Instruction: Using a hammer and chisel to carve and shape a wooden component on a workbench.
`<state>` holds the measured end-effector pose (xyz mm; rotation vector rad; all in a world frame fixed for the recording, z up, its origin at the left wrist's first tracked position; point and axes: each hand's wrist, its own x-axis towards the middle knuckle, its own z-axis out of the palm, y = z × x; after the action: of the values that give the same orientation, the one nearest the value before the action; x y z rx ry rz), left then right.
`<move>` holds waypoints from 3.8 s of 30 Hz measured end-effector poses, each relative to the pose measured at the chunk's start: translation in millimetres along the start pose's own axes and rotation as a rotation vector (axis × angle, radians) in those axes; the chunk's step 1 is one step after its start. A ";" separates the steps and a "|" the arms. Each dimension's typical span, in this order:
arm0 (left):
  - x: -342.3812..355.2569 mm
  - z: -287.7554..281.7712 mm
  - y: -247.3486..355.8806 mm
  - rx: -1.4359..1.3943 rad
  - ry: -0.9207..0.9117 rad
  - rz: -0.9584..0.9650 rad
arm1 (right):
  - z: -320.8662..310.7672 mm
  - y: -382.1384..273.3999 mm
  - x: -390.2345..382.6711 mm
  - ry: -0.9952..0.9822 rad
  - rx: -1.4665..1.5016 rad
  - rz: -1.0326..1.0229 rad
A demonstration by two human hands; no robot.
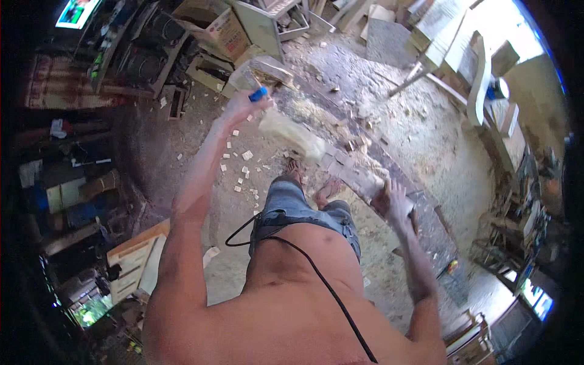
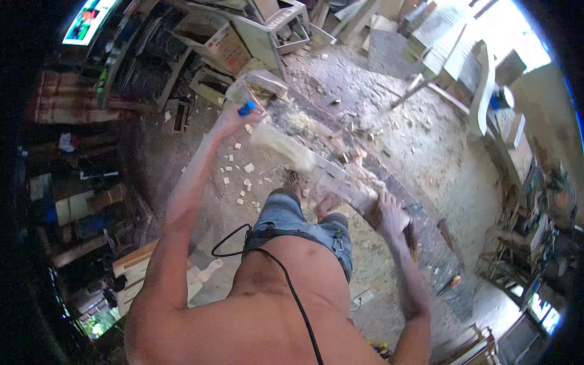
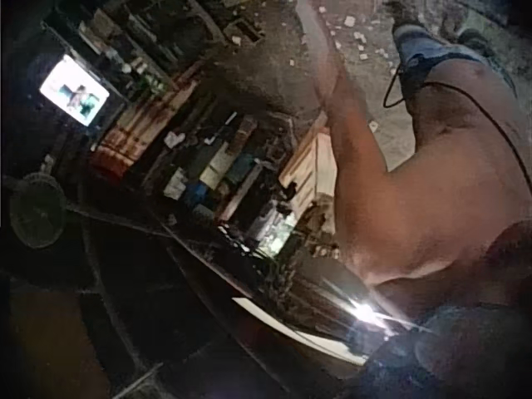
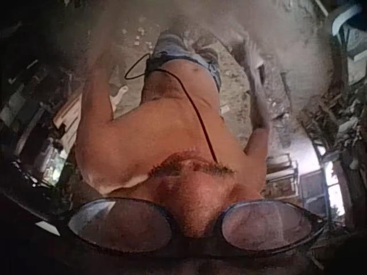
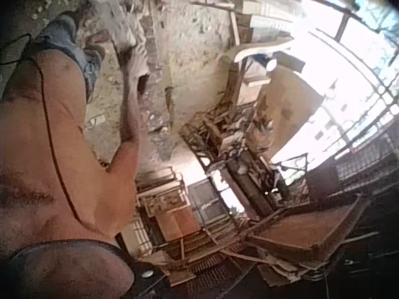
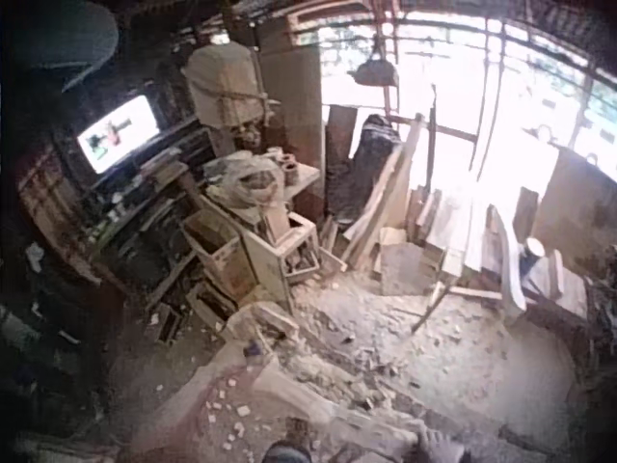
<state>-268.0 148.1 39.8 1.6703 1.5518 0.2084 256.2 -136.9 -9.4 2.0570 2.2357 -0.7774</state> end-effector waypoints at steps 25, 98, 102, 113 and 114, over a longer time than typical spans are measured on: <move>-219.9 140.2 -187.8 -0.103 -0.275 -0.496 | 33.6 -59.7 73.5 0.019 0.094 0.218; -92.6 279.0 133.6 0.200 0.098 0.418 | 90.7 182.5 -181.7 -0.129 0.138 0.790; -80.1 251.0 150.3 0.207 0.010 0.620 | 101.4 152.9 -189.4 0.058 0.407 0.788; -60.4 189.5 98.0 0.146 0.185 1.004 | 91.3 0.1 -171.9 0.575 1.106 1.101; -51.6 183.0 89.4 0.229 0.266 0.997 | 91.5 -26.3 -169.4 0.660 1.154 1.089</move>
<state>-98.9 29.7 0.7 2.5672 0.7926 0.8122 225.8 -328.2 -24.7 3.7287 0.1137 -1.4681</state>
